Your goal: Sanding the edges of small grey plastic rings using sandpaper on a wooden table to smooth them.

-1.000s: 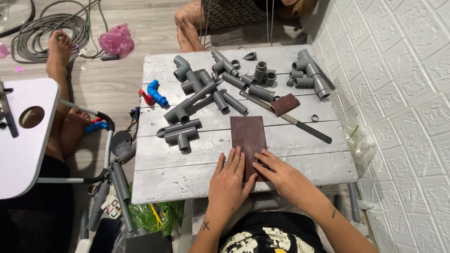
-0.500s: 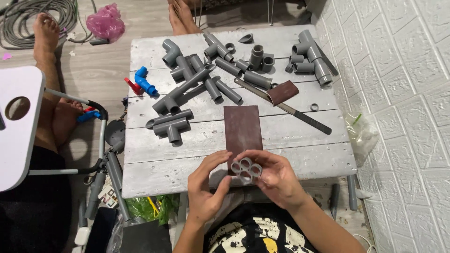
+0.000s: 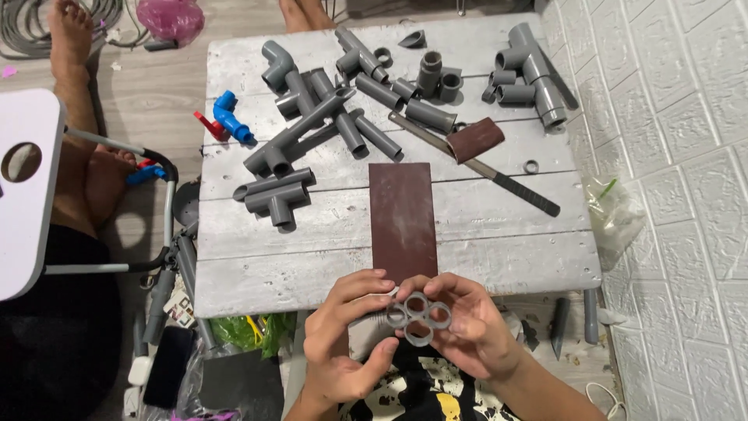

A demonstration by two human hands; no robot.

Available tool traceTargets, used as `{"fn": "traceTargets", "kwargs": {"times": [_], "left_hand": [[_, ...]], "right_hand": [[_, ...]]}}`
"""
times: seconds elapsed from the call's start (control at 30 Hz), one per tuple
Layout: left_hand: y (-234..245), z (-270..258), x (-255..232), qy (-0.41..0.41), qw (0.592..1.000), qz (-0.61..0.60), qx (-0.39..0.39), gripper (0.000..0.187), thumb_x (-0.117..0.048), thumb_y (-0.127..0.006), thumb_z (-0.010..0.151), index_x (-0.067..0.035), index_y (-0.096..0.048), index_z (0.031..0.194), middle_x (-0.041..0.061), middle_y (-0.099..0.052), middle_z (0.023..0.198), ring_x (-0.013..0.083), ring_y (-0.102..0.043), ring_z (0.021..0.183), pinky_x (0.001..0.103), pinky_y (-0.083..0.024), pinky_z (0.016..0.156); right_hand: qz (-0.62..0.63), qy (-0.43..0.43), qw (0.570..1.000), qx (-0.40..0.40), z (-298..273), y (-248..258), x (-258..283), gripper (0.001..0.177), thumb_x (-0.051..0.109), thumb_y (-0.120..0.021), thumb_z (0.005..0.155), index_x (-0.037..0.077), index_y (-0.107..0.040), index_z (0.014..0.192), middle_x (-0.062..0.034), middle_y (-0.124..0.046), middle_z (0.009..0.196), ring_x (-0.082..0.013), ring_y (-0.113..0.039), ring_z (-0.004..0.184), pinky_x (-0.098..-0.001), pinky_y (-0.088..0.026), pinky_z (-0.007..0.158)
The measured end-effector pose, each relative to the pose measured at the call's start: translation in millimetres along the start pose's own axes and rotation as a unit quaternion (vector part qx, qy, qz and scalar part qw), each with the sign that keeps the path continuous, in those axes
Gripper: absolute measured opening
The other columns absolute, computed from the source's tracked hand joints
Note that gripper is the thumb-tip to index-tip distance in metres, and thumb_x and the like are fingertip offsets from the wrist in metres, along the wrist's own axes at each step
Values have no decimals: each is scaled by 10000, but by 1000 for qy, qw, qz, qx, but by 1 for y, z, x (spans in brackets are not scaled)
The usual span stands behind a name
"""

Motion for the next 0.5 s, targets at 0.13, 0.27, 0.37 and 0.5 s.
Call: {"fn": "traceTargets", "kwargs": {"times": [0.13,0.27,0.37,0.5], "left_hand": [[-7,-4,1,7,999,36,-2,370,-112,-738,704,-28,-701,1061,170,-699,1197,356,-645,1216,513,-551,1076],[-15,-2,0,-13,991,136,-5,335,-149,-800,725,-54,-718,1036,152,-677,1233,365,-628,1249,507,-560,1083],[-20,-3,2,-29,982,185,4,370,-181,-843,721,-62,-723,1051,162,-646,1280,383,-599,1278,515,-544,1096],[-27,-4,2,-52,964,261,12,381,-169,-874,732,-81,-752,1081,150,-614,1333,369,-552,1311,495,-513,1114]], "right_hand": [[19,10,1000,0,2,2,1,363,23,-680,914,18,-579,1262,-249,-497,1376,-344,-572,1242,-460,-530,1060],[4,22,999,-25,1,14,-2,370,29,-676,889,31,-589,1249,-236,-527,1372,-290,-607,1180,-398,-534,977],[0,26,999,-45,1,23,-6,348,6,-647,892,15,-590,1235,-222,-538,1373,-294,-624,1151,-324,-587,853],[7,24,997,-71,-1,33,-10,329,-43,-645,861,0,-600,1185,-211,-503,1445,-239,-604,1128,-304,-565,852]]}}
Point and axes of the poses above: each hand's wrist, its own z-axis towards the middle knuckle, its own y-axis out of the back of the hand, x = y × z, the point moved 6 cm from there along z, towards the middle knuckle
